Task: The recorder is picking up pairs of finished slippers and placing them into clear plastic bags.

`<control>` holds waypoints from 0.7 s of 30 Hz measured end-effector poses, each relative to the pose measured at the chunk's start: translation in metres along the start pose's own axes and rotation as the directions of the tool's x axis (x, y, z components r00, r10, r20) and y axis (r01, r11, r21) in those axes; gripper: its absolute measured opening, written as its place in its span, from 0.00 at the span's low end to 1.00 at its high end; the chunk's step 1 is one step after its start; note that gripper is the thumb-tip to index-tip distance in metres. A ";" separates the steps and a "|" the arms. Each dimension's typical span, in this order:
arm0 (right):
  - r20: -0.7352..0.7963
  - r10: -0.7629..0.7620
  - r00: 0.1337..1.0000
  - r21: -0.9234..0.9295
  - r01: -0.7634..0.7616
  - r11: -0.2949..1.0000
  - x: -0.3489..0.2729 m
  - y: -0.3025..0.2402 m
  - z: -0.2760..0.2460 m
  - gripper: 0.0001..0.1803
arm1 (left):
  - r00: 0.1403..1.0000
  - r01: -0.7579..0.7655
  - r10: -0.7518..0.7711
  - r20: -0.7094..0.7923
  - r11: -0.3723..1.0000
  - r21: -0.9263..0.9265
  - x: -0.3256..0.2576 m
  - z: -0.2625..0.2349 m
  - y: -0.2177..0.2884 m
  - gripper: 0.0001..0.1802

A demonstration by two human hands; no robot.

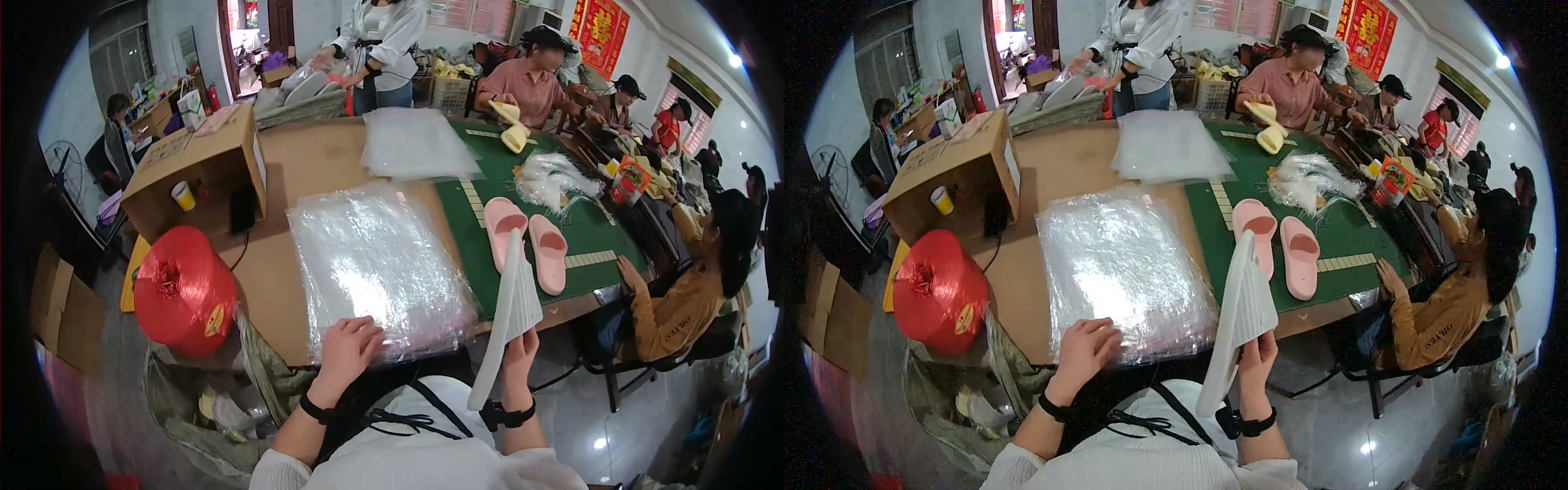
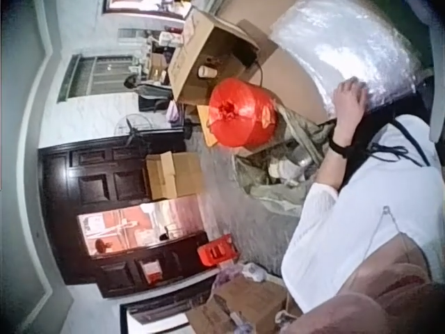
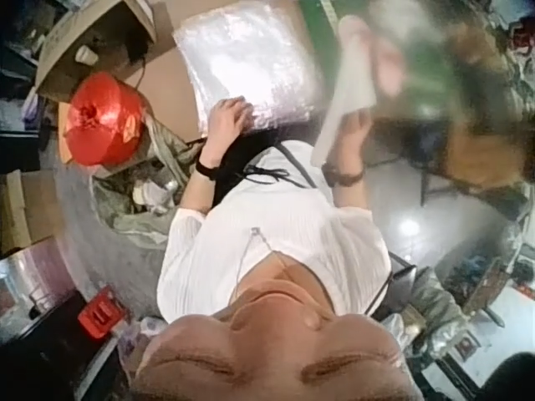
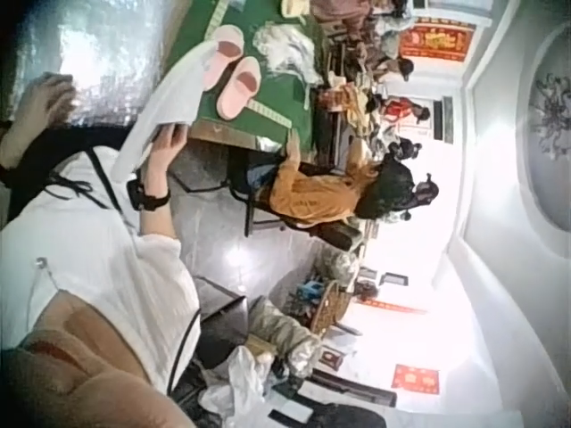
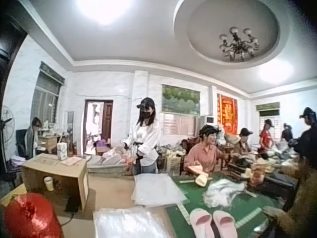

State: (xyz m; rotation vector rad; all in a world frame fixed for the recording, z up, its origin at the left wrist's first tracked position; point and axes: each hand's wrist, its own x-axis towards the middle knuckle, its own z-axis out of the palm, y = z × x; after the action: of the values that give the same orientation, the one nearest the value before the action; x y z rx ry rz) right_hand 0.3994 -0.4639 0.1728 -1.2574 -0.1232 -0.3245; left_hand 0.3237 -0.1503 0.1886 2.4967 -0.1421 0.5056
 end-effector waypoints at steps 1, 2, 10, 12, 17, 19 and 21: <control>-0.001 0.015 1.000 -0.028 -0.015 0.999 0.001 -0.005 -0.003 0.16 | 1.000 0.007 -0.007 0.001 1.000 -0.003 0.001 0.000 0.000 0.12; -0.001 0.029 1.000 -0.057 -0.029 0.998 0.002 -0.009 -0.006 0.15 | 0.996 0.079 -0.082 -0.038 0.993 -0.086 0.002 0.001 0.000 0.11; -0.036 -0.065 0.997 -0.060 0.062 0.996 0.003 -0.007 -0.010 0.16 | 0.970 0.240 -0.243 0.013 0.945 -0.221 0.006 -0.004 0.004 0.14; -0.021 -0.027 0.999 -0.029 0.026 0.999 0.000 0.001 -0.015 0.15 | 0.987 0.160 -0.159 0.021 0.980 -0.114 0.006 -0.005 0.006 0.17; -0.024 0.005 1.000 -0.012 -0.006 1.000 -0.002 -0.010 -0.001 0.14 | 0.995 0.089 -0.091 0.048 0.995 0.041 0.008 0.000 0.011 0.20; -0.026 0.005 1.000 -0.016 -0.006 1.000 -0.003 -0.015 0.003 0.14 | 0.998 0.035 -0.038 0.047 0.997 0.075 0.009 0.003 0.011 0.18; -0.029 0.005 1.000 -0.020 -0.006 1.000 -0.005 -0.017 0.003 0.14 | 1.000 0.023 -0.024 0.003 0.997 0.077 0.007 0.009 0.006 0.15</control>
State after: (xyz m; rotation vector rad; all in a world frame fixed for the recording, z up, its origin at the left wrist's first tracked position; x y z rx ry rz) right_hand 0.3899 -0.4646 0.1884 -1.2718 -0.0926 -0.3396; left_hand 0.3319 -0.1602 0.1883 2.5715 -0.0960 0.5057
